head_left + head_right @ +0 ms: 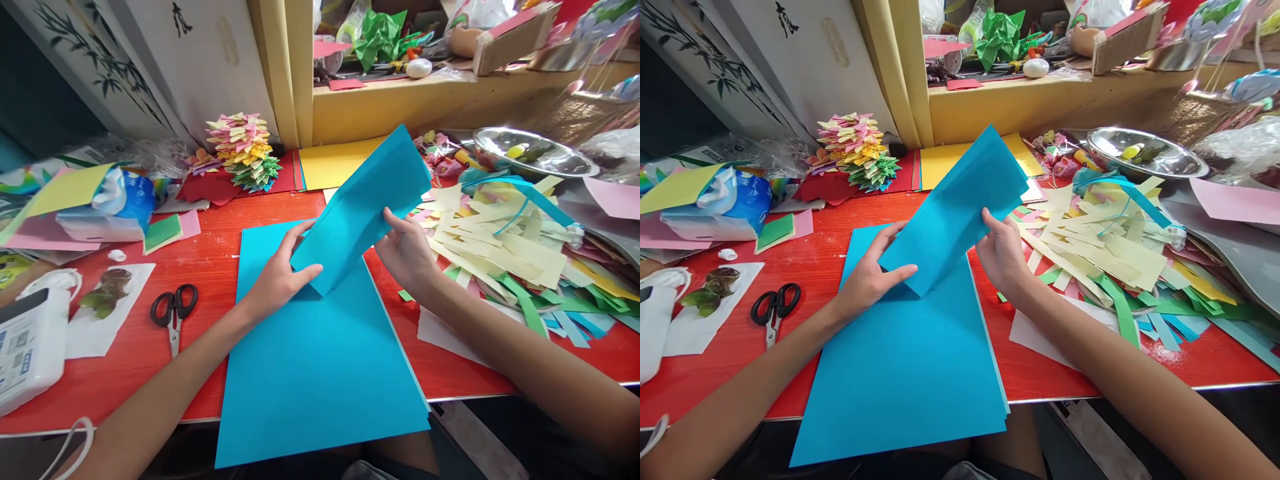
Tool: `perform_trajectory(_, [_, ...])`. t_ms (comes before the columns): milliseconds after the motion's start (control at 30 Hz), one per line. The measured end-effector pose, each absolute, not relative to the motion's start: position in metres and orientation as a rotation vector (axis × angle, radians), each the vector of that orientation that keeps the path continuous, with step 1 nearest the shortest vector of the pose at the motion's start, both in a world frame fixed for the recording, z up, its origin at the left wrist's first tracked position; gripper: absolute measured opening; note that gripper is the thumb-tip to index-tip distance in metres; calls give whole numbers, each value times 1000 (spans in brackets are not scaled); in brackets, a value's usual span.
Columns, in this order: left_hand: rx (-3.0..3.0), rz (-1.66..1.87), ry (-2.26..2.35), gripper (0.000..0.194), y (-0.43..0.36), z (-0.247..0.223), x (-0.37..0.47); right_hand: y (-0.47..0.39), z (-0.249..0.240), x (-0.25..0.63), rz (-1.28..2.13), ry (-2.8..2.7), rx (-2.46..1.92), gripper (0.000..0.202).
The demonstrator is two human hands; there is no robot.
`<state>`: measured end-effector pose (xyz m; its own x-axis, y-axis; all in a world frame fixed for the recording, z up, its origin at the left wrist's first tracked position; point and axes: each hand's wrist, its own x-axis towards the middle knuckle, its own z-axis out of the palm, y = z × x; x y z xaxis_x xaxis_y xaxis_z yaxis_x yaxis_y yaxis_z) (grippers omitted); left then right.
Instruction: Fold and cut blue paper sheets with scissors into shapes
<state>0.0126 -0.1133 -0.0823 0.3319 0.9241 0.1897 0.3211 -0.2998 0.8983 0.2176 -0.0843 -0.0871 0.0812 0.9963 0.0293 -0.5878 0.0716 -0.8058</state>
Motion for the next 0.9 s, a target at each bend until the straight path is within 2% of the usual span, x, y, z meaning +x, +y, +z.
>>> perform_trajectory(133, [1806,1248,1197,37,-107,-81,6,-84,-83,220,1340,-729,-680,12])
perform_trajectory(233, [1889,1509,1245,32,-103,-76,-1,-81,-80,223,1282,-844,-663,8])
perform_trajectory(333, [1901,1678,1297,34,-96,-74,-8,-75,-82,227,1139,-1004,-739,17])
perform_trajectory(733, [1521,1670,1319,44,-73,-99,-19,-75,-95,230,726,-1550,-1073,50])
perform_trajectory(900, [1440,1656,1390,42,-70,-99,-21,-74,-95,233,693,-1554,-1058,49])
